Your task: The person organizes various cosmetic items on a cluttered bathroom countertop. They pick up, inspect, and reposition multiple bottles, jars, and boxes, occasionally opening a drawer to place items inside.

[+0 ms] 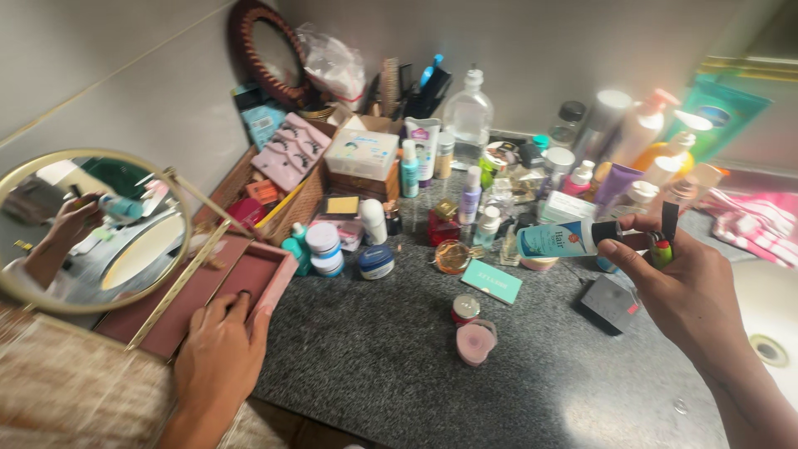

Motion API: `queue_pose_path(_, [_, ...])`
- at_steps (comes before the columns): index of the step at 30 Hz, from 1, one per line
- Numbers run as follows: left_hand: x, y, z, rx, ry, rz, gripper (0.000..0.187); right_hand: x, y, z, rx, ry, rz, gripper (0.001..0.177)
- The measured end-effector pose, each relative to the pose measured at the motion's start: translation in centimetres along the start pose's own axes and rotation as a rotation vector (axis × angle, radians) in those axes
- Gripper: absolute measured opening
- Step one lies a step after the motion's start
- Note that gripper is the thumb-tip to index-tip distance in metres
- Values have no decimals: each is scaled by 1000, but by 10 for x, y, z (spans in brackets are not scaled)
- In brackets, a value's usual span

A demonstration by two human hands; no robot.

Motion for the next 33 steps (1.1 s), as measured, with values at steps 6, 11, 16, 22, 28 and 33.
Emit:
queue_pose_path(6, [-19,-6,19,-45,-21,49,50,-8,-19,28,52,70,22,41])
queue_pose_path(11, [-63,-54,116,299,103,50,42,-26,-22,37,132,27,1,44])
queue_pose_path(16, [-143,-53,317,628,642,-39,24,-42,-29,46,97,19,24,45])
queue_pose_path(22, [-184,27,494,126,1059,-321,30,-48,-46,51,-79,62,105,40])
queue_pose_path(28, [-185,88,517,-125,1069,-556,49,-38,-65,62,-79,149,178,35])
queue_pose_path(33, [-183,105,527,-195,1019,-545,45,-33,-69,70,-52,118,200,35])
Point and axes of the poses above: each hand's wrist, its own x-axis away from the middle knuckle, its own y-axis out of the palm, z = x × y, the point moved 5 cm from there along -x, towards the middle knuckle, and after that the axes turned 5 degrees about -x, right-handed, at the moved point
